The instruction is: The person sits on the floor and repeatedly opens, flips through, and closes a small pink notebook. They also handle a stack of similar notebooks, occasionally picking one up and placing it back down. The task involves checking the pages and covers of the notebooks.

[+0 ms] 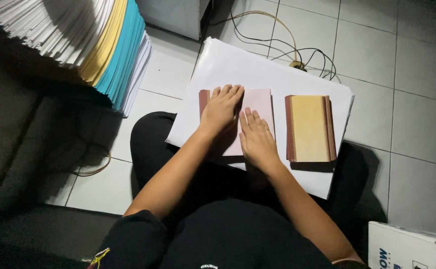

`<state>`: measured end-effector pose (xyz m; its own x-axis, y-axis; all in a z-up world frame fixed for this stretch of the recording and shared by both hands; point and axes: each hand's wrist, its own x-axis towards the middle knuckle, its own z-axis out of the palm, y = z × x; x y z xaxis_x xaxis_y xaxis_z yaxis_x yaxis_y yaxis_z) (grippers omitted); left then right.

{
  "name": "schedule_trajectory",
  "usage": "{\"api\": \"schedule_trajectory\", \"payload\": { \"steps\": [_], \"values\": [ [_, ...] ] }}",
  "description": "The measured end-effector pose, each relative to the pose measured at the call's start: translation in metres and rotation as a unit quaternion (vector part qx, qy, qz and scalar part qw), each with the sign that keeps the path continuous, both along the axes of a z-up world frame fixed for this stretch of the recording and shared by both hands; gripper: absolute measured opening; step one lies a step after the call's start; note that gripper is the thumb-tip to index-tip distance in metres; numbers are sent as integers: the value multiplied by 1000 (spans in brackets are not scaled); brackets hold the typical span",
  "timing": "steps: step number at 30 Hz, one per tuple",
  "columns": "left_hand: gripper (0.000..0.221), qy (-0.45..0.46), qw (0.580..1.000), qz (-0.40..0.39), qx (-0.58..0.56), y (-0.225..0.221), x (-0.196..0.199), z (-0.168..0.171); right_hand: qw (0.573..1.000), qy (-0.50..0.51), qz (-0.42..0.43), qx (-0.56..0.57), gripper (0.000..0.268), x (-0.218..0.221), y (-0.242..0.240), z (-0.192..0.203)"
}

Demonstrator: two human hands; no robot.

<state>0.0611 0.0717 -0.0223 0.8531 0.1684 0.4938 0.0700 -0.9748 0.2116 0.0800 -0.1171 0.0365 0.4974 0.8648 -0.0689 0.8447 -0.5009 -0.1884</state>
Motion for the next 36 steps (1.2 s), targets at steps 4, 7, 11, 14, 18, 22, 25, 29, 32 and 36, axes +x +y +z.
{"api": "schedule_trajectory", "payload": {
  "steps": [4,7,11,14,18,22,25,29,32,36],
  "values": [
    [62,0,1000,11,9,-1,0,2,1000,1,-12,-1,60,18,11,1],
    [62,19,999,6,-27,-3,-11,16,998,29,-29,-49,62,28,5,8],
    [67,-26,968,189,-160,8,-52,42,980,42,-189,33,73,40,-14,3],
    [67,63,911,271,-304,37,-77,14,972,79,-215,43,81,44,-12,-19],
    [80,117,821,219,-514,61,-93,10,967,176,-170,78,83,44,15,-51],
    [64,95,792,263,-543,77,-111,22,921,340,-157,107,74,13,38,-8],
    [33,-46,841,195,-503,66,-125,48,886,398,-191,144,78,24,39,-4],
    [59,-126,834,-12,-536,45,-132,85,860,437,-195,174,75,141,-44,-237],
    [46,-203,833,-98,-505,14,-118,114,734,570,-245,274,70,95,-32,-123],
    [22,-308,858,-105,-397,-24,-102,125,797,383,-179,432,37,32,-41,48]
  ]
}}
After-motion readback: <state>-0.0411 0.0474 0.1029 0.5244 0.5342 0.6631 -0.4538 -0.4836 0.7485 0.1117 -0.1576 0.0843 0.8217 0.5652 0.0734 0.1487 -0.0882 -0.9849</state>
